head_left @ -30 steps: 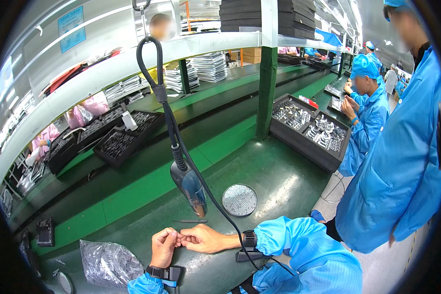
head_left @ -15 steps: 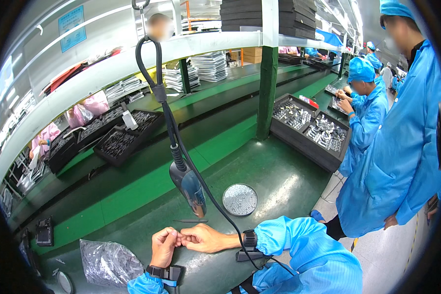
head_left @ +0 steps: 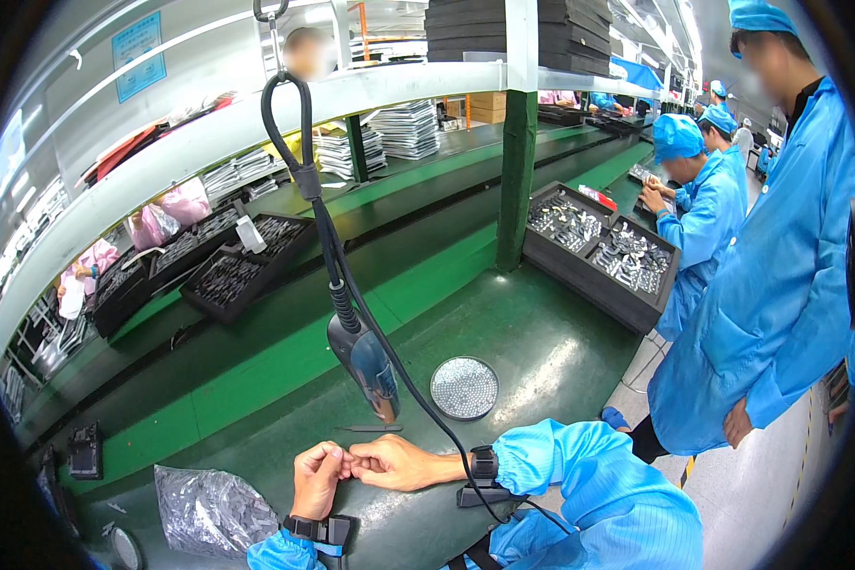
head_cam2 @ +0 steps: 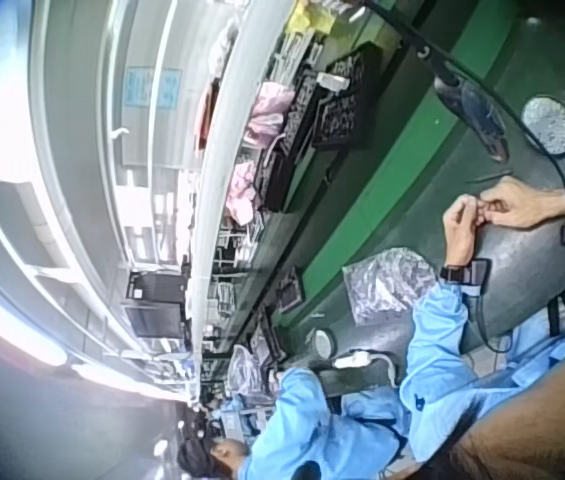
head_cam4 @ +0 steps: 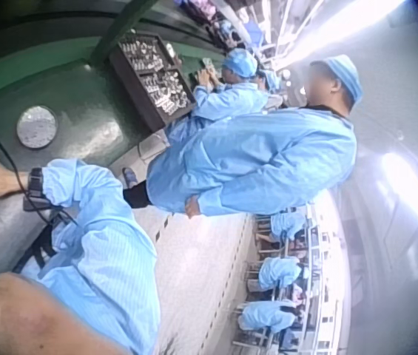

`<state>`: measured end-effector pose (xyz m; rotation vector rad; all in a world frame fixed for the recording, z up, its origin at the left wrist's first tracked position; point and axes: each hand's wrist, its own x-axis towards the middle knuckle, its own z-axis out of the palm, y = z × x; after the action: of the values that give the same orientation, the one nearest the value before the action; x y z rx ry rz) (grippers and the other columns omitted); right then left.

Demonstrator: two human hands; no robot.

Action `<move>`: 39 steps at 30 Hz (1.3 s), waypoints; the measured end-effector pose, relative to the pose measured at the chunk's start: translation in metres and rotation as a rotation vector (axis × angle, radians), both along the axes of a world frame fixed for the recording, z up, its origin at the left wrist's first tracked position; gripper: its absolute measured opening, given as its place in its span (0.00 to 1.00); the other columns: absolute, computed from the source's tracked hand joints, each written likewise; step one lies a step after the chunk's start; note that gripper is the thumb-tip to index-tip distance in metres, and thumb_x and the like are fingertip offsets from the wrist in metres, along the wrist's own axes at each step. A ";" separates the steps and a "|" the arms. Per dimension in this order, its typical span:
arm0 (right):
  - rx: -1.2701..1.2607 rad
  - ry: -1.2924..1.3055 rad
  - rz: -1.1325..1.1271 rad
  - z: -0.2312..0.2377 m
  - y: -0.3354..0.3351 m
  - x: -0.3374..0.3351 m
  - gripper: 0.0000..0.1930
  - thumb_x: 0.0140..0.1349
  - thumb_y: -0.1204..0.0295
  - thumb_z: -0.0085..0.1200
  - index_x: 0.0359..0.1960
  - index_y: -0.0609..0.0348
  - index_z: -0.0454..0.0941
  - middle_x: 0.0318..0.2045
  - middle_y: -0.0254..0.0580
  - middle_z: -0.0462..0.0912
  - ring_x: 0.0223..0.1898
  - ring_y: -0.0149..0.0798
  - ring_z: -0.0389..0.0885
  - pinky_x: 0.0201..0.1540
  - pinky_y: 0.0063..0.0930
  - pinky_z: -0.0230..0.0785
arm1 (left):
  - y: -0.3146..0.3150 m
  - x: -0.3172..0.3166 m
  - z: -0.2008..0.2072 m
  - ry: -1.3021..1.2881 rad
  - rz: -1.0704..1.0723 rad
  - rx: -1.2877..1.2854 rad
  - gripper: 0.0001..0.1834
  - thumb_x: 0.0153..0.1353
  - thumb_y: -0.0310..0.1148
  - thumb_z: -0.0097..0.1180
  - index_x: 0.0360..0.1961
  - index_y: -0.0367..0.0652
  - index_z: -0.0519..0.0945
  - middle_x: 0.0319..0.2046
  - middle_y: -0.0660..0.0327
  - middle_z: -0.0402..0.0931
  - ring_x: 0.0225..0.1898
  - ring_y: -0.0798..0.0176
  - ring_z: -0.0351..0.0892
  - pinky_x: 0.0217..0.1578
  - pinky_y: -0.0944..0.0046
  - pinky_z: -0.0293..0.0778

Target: Assembling and inspecting small electronic components at an industrial workbench.

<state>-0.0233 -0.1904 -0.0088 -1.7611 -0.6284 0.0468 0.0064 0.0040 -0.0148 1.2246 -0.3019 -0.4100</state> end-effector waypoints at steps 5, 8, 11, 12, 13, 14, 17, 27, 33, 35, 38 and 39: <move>-0.001 -0.012 0.006 -0.001 0.000 0.000 0.09 0.59 0.70 0.56 0.34 0.63 0.75 0.21 0.38 0.77 0.21 0.32 0.74 0.26 0.30 0.67 | -0.001 -0.001 0.003 -0.007 0.001 0.016 0.12 0.69 0.34 0.54 0.31 0.37 0.80 0.27 0.63 0.78 0.27 0.73 0.73 0.31 0.71 0.69; 0.003 -0.026 0.004 -0.003 0.000 0.001 0.09 0.59 0.70 0.56 0.34 0.63 0.75 0.20 0.38 0.77 0.20 0.32 0.74 0.26 0.30 0.67 | -0.001 -0.001 0.004 -0.006 0.004 0.002 0.12 0.69 0.33 0.54 0.31 0.37 0.81 0.27 0.63 0.80 0.27 0.74 0.74 0.31 0.72 0.70; 0.011 -0.017 0.002 -0.002 0.000 0.000 0.09 0.59 0.69 0.56 0.34 0.63 0.75 0.20 0.38 0.76 0.20 0.32 0.74 0.25 0.30 0.67 | -0.001 -0.002 0.004 -0.001 0.008 0.003 0.12 0.69 0.33 0.54 0.31 0.37 0.81 0.27 0.63 0.80 0.27 0.74 0.74 0.31 0.72 0.70; 0.016 -0.008 -0.001 -0.002 0.001 0.000 0.09 0.59 0.69 0.56 0.34 0.63 0.75 0.20 0.38 0.76 0.20 0.33 0.73 0.25 0.30 0.66 | -0.001 -0.002 0.004 0.002 0.009 0.001 0.12 0.69 0.33 0.54 0.31 0.37 0.81 0.27 0.63 0.80 0.27 0.74 0.74 0.31 0.73 0.70; 0.016 -0.008 -0.001 -0.002 0.001 0.000 0.09 0.59 0.69 0.56 0.34 0.63 0.75 0.20 0.38 0.76 0.20 0.33 0.73 0.25 0.30 0.66 | -0.001 -0.002 0.004 0.002 0.009 0.001 0.12 0.69 0.33 0.54 0.31 0.37 0.81 0.27 0.63 0.80 0.27 0.74 0.74 0.31 0.73 0.70; 0.012 -0.013 -0.005 -0.003 0.001 0.000 0.09 0.59 0.69 0.57 0.34 0.64 0.75 0.20 0.39 0.76 0.20 0.33 0.73 0.25 0.31 0.66 | -0.001 -0.002 0.005 -0.006 0.006 0.006 0.12 0.69 0.33 0.54 0.31 0.37 0.80 0.27 0.63 0.80 0.27 0.74 0.74 0.31 0.73 0.70; 0.007 -0.015 -0.009 -0.002 0.001 0.000 0.10 0.59 0.69 0.57 0.33 0.64 0.74 0.20 0.40 0.76 0.20 0.34 0.73 0.26 0.31 0.66 | 0.000 -0.001 0.004 -0.011 0.009 0.014 0.12 0.69 0.33 0.54 0.31 0.37 0.80 0.26 0.63 0.79 0.26 0.74 0.73 0.30 0.72 0.69; -0.007 -0.012 0.000 -0.001 0.001 0.002 0.09 0.59 0.69 0.57 0.34 0.64 0.75 0.20 0.39 0.77 0.20 0.34 0.75 0.26 0.31 0.67 | 0.000 0.000 0.004 -0.011 0.001 0.009 0.13 0.69 0.35 0.55 0.31 0.37 0.80 0.27 0.63 0.79 0.27 0.74 0.73 0.31 0.72 0.69; 0.009 -0.014 0.000 -0.002 0.001 -0.002 0.09 0.59 0.70 0.57 0.34 0.64 0.75 0.20 0.39 0.76 0.20 0.33 0.74 0.25 0.30 0.66 | 0.000 -0.004 0.004 -0.011 -0.007 -0.001 0.12 0.69 0.35 0.55 0.31 0.37 0.81 0.27 0.63 0.80 0.27 0.74 0.73 0.32 0.72 0.70; 0.007 -0.013 0.000 -0.001 0.000 -0.002 0.09 0.59 0.70 0.57 0.34 0.64 0.75 0.20 0.39 0.76 0.20 0.33 0.74 0.25 0.31 0.66 | 0.000 -0.004 0.003 -0.002 -0.005 0.000 0.12 0.69 0.35 0.55 0.31 0.37 0.81 0.28 0.63 0.80 0.27 0.74 0.73 0.32 0.72 0.70; 0.002 -0.006 -0.011 -0.002 -0.002 -0.001 0.09 0.58 0.70 0.57 0.34 0.64 0.75 0.20 0.39 0.76 0.20 0.33 0.73 0.25 0.31 0.66 | -0.003 0.000 0.001 0.014 -0.013 0.001 0.12 0.69 0.34 0.55 0.31 0.37 0.81 0.28 0.63 0.80 0.27 0.74 0.74 0.32 0.72 0.71; -0.001 0.000 -0.018 -0.003 -0.003 0.001 0.09 0.58 0.70 0.57 0.34 0.65 0.74 0.20 0.39 0.76 0.20 0.33 0.73 0.25 0.31 0.65 | -0.004 0.002 0.000 0.018 -0.020 0.001 0.12 0.69 0.34 0.55 0.32 0.37 0.81 0.28 0.63 0.80 0.28 0.74 0.74 0.32 0.72 0.71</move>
<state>-0.0228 -0.1938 -0.0123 -1.7673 -0.6131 0.0347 0.0084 -0.0003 -0.0153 1.2188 -0.2984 -0.4379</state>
